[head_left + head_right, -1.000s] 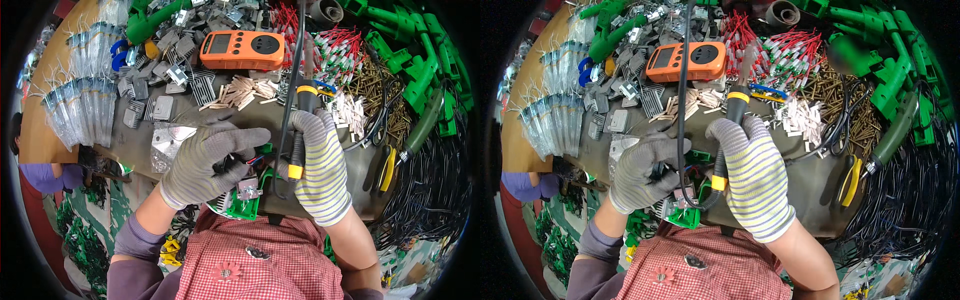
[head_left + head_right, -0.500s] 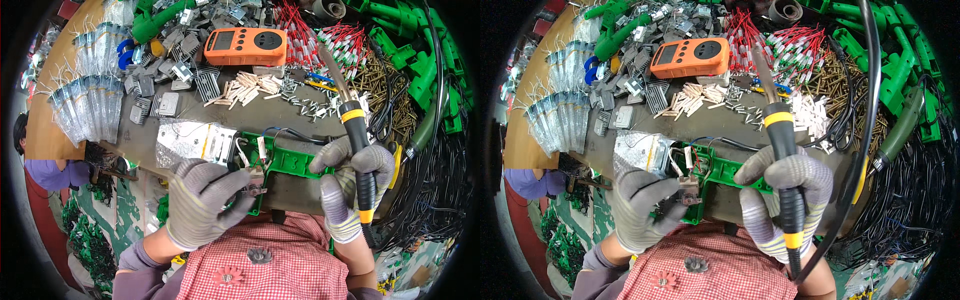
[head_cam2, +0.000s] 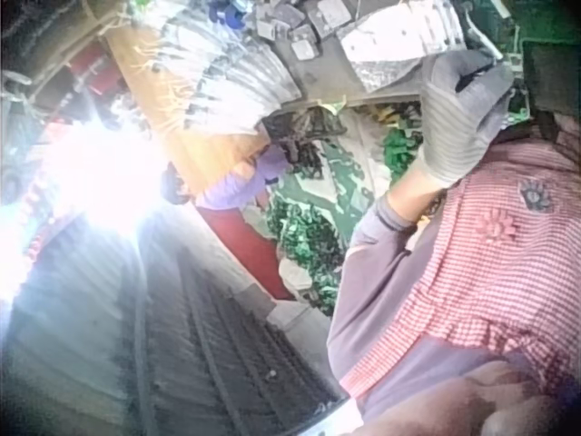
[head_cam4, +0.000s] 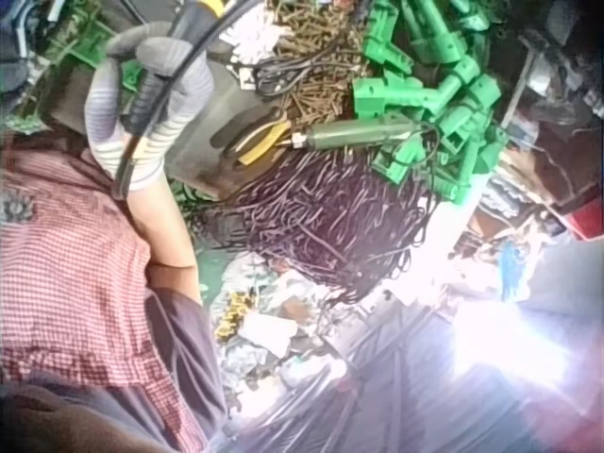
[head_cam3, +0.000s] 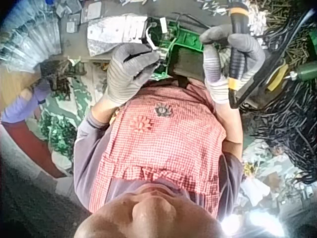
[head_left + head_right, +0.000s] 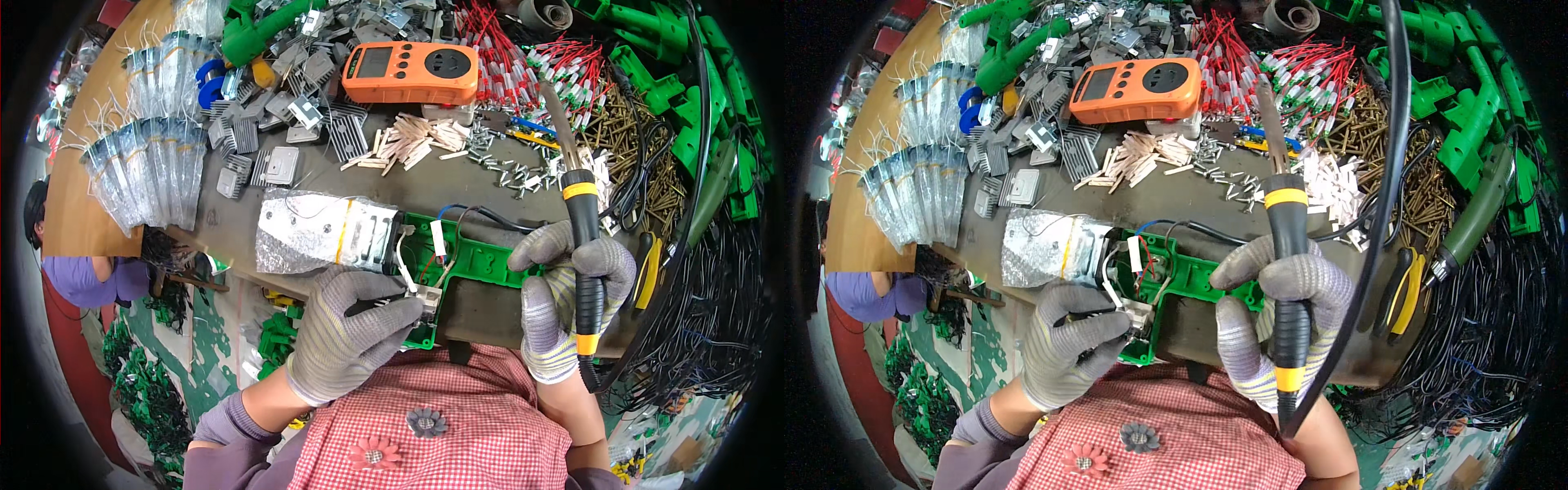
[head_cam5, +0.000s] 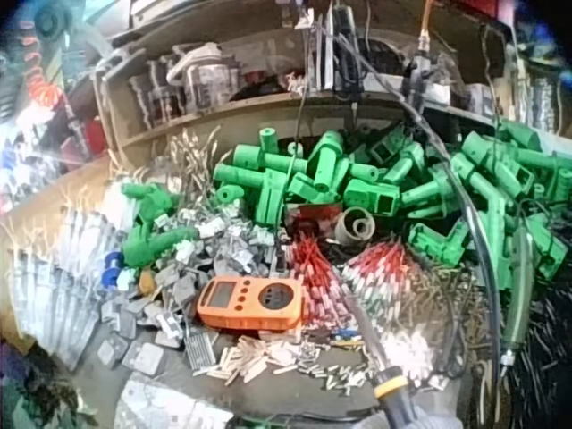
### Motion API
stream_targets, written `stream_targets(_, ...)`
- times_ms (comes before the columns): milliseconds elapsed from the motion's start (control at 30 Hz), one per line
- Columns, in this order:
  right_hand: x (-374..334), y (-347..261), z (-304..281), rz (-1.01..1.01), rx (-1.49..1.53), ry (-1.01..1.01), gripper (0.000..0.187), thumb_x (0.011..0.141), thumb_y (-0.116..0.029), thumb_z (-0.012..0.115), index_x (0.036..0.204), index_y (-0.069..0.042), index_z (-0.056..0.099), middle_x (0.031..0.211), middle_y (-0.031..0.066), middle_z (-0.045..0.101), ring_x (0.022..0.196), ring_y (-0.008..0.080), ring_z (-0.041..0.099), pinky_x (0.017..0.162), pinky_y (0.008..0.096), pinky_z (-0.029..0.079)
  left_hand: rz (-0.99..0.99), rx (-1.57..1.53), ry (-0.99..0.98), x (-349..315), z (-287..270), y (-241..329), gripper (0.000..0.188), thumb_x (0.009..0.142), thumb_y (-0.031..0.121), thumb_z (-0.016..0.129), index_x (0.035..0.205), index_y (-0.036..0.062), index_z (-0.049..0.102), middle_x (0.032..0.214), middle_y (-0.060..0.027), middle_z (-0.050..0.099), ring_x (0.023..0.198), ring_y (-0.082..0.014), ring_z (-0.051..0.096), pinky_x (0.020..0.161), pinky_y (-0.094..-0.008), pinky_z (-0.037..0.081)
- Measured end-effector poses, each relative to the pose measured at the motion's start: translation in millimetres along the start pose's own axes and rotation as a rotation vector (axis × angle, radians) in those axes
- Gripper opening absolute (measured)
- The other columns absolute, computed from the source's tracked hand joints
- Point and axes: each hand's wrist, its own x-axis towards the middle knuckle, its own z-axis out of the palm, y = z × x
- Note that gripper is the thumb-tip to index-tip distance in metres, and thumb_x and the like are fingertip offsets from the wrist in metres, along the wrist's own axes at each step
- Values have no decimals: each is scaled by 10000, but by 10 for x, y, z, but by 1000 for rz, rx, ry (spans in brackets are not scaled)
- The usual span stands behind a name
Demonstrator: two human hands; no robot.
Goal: Soldering wires and electronic components inside a green plastic housing on a workbench.
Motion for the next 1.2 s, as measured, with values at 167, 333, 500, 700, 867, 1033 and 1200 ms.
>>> stream_targets(167, 36, -18, 26, -11, -25, 27, 476, 820, -32, 751, 1205, -134, 490, 931, 136, 599, 806, 242, 633, 707, 345, 556, -17, -165, 54, -15, 65, -84, 342, 666, 51, 783, 998, 99, 716, 917, -79, 610, 829, -266, 605, 725, -384, 490)
stream_targets(333, 103, -283, 12, 94, 112, 193, 303, 881, -258, 731, 1013, -127, 493, 795, 112, 577, 695, 199, 604, 623, 311, 529, -78, -83, -49, 12, -68, 36, 369, 673, 69, 787, 1029, 94, 694, 976, -130, 575, 831, -288, 605, 709, -379, 497)
stream_targets(500, 82, -339, -241, 110, 287, 250, 337, 907, -343, 703, 1077, -127, 508, 761, 114, 554, 614, 238, 594, 513, 318, 532, -134, -18, -38, 7, -32, 98, 374, 676, 64, 779, 1037, 90, 682, 1021, -134, 547, 893, -298, 579, 755, -380, 493)
stream_targets(700, -11, -154, -13, 124, 362, 247, 322, 937, -367, 657, 1103, -133, 512, 784, 99, 531, 624, 219, 544, 513, 320, 482, -65, -143, 0, -68, 71, -72, 389, 672, 43, 780, 1045, 90, 682, 1003, -120, 544, 880, -283, 564, 757, -385, 484)
stream_targets(867, -1, -180, -152, 124, 478, 274, 459, 951, -469, 599, 1237, -116, 531, 763, 99, 558, 606, 201, 551, 523, 310, 493, -30, -16, 57, -64, 59, -27, 450, 651, 47, 808, 1073, 88, 659, 997, -98, 539, 859, -257, 574, 733, -361, 489)
stream_targets(1033, -22, -434, -527, 183, 521, 511, 450, 964, -491, 571, 1102, -70, 493, 591, 31, 527, 435, 136, 482, 435, 247, 439, 60, 91, 47, 48, -162, 32, 461, 661, 176, 830, 1082, 92, 662, 1023, -116, 550, 896, -285, 565, 797, -392, 481)
stream_targets(1200, -199, -492, -664, 383, 662, 310, 422, 971, -486, 554, 1066, -79, 497, 581, 22, 550, 376, 124, 435, 451, 277, 435, -40, 470, 195, 389, -435, -491, 320, 731, 44, 758, 1040, 50, 677, 965, -115, 624, 891, -292, 594, 819, -395, 481)
